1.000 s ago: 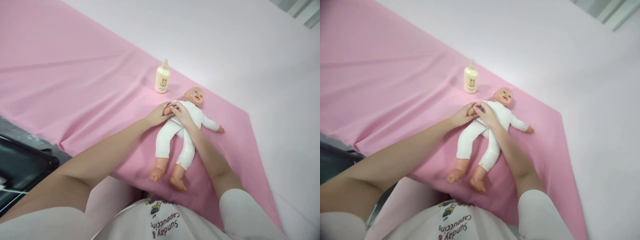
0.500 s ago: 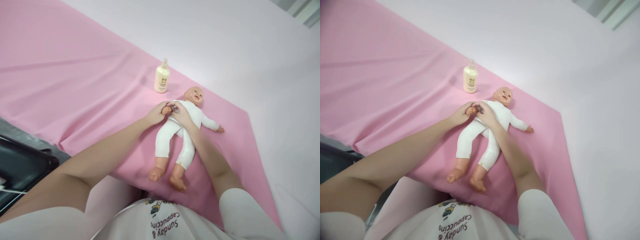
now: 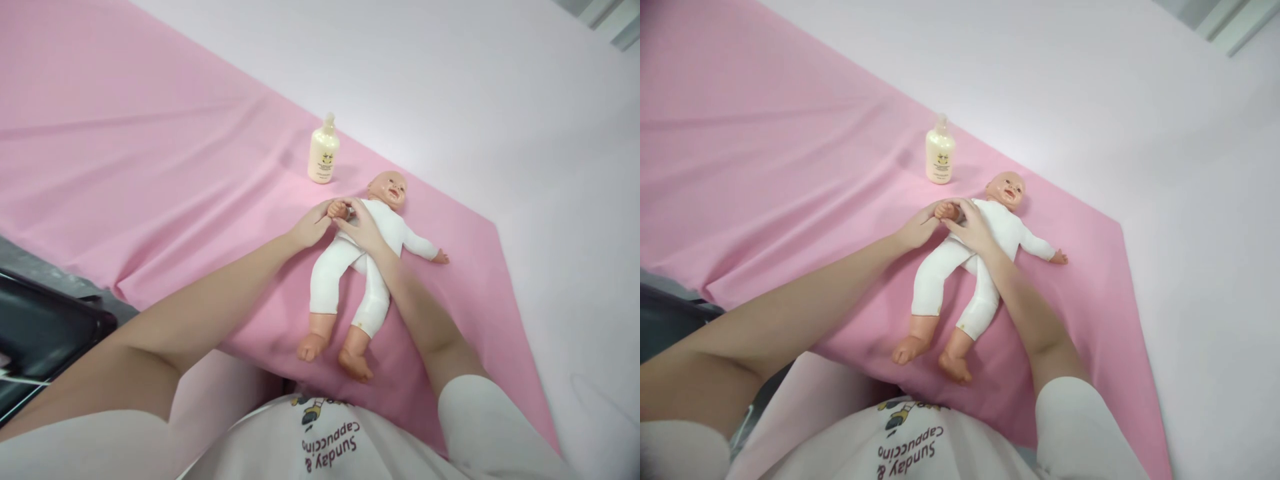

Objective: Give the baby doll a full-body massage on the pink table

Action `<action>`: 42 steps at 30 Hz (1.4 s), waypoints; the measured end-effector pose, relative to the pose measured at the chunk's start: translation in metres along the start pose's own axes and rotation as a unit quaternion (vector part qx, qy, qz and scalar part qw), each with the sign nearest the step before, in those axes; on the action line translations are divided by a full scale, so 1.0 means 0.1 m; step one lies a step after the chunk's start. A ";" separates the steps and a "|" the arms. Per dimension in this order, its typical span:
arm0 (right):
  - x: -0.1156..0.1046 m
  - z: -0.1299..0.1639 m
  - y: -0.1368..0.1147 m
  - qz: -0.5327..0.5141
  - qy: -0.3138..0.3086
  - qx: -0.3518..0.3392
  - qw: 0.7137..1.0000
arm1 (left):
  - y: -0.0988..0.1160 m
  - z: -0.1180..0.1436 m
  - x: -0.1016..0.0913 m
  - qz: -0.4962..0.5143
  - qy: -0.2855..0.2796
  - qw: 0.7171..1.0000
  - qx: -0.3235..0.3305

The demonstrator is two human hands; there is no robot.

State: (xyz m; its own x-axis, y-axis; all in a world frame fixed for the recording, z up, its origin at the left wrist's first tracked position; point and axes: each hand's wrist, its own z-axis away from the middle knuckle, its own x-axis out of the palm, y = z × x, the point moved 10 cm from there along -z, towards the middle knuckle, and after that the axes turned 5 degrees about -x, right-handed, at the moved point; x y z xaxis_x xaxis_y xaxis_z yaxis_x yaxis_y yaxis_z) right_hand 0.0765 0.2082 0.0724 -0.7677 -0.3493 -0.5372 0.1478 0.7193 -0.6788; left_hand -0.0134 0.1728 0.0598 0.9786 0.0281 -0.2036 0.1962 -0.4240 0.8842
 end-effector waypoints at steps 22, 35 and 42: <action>-0.03 -0.01 0.07 -0.041 0.023 0.022 0.999 | 0.06 -0.01 0.02 -0.019 -0.013 0.999 0.024; 0.02 -0.01 0.00 -0.007 -0.016 0.000 1.000 | -0.19 0.02 -0.19 0.034 0.103 0.990 -0.091; 0.06 0.02 0.03 -0.013 -0.021 0.026 0.999 | -0.52 0.02 -0.85 0.012 0.297 0.945 -0.134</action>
State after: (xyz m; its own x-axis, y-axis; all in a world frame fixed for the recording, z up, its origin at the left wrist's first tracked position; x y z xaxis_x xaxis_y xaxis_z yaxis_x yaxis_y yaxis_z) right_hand 0.0736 0.2071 0.0655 -0.7442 -0.3931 -0.5400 0.1620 0.6780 -0.7169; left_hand -0.1071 0.1906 0.0305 0.8288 0.5592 0.0196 0.1046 -0.1891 0.9764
